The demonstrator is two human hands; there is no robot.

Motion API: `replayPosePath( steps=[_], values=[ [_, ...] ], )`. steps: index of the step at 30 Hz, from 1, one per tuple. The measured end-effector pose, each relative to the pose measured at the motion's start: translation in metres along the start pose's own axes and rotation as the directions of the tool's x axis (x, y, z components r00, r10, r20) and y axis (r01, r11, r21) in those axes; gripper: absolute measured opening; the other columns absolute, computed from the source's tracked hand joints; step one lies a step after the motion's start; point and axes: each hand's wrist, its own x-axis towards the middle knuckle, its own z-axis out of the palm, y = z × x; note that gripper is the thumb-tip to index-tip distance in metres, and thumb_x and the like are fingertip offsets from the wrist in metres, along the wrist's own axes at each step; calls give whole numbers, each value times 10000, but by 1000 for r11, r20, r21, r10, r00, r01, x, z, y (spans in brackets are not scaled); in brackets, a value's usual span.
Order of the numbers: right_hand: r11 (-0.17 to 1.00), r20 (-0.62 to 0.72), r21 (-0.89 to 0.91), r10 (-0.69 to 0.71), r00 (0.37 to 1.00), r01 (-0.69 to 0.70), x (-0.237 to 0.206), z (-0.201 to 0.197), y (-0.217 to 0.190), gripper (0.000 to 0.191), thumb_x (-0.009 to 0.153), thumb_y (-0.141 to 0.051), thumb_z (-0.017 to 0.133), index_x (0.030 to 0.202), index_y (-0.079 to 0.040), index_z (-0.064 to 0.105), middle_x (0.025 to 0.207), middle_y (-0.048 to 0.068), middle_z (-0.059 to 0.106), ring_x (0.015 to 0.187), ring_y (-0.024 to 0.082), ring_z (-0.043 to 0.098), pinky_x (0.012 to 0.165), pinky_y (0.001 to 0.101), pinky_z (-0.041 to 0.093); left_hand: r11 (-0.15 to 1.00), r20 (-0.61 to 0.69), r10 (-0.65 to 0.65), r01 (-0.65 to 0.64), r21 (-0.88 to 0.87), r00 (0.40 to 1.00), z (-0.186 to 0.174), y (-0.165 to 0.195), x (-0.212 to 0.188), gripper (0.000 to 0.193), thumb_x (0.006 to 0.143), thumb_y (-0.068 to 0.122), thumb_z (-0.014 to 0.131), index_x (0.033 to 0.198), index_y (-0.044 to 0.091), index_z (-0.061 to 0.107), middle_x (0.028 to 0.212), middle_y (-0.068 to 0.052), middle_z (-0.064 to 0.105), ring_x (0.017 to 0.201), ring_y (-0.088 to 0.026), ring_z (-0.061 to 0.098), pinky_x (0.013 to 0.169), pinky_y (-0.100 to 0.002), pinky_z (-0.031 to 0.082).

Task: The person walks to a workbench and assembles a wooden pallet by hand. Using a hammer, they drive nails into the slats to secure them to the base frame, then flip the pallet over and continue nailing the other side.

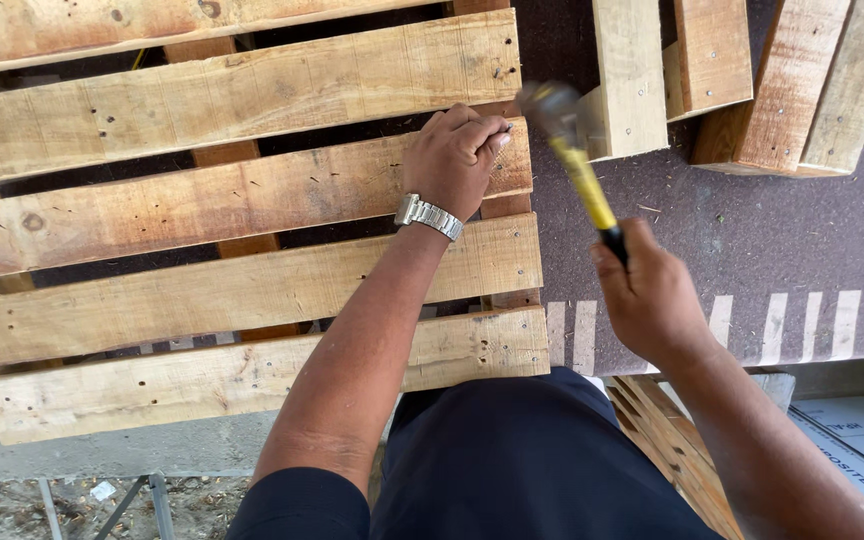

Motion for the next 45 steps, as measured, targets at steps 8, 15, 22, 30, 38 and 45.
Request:
replayPosePath(
  steps=[8,15,22,30,38,45],
  values=[
    [973,-209,67,-203,957,221,-14,-12,6,244,1099,-287,478,1034,-52,487,684,79,590,529,146,569,442,338,470,999,73,-38,37,21,997,2,-2,2,51,904,267,770,900,225,799,792,97,698,732,-98,647,625,-283,553],
    [999,8,-3,54,999,-54,2,9,8,253,1059,-309,482,997,-64,496,659,97,605,498,167,568,428,364,458,994,144,-108,104,35,984,0,2,3,62,906,258,762,900,201,787,817,76,704,744,-115,648,634,-323,549],
    [719,-341,431,-430,836,546,-30,-60,10,317,1204,-379,421,1186,-75,509,820,49,516,617,117,475,554,282,434,935,5,-41,37,354,999,-33,-44,3,109,968,152,668,1020,104,584,966,-76,632,883,-259,606,800,-412,520],
    [967,51,255,7,999,-20,10,18,19,353,1141,-354,459,988,-40,512,665,65,546,528,168,506,477,339,444,894,-15,-20,25,447,1000,-38,-57,-6,194,897,75,657,1060,80,554,1023,-109,615,921,-313,568,787,-481,468],
    [837,-314,318,-349,883,444,-37,-83,7,344,1077,-395,437,1160,-96,585,732,104,597,575,232,537,492,414,472,893,-30,-35,44,448,999,-32,-68,-11,158,905,87,625,1051,94,566,988,-100,615,891,-296,570,769,-474,465],
    [879,34,-357,350,936,-316,21,20,14,371,1057,-403,372,1159,-100,559,728,104,585,583,233,532,483,405,462,886,-76,1,35,462,997,-33,-61,-8,161,889,99,603,1048,90,576,1008,-103,622,900,-284,579,777,-467,470]
  ],
)
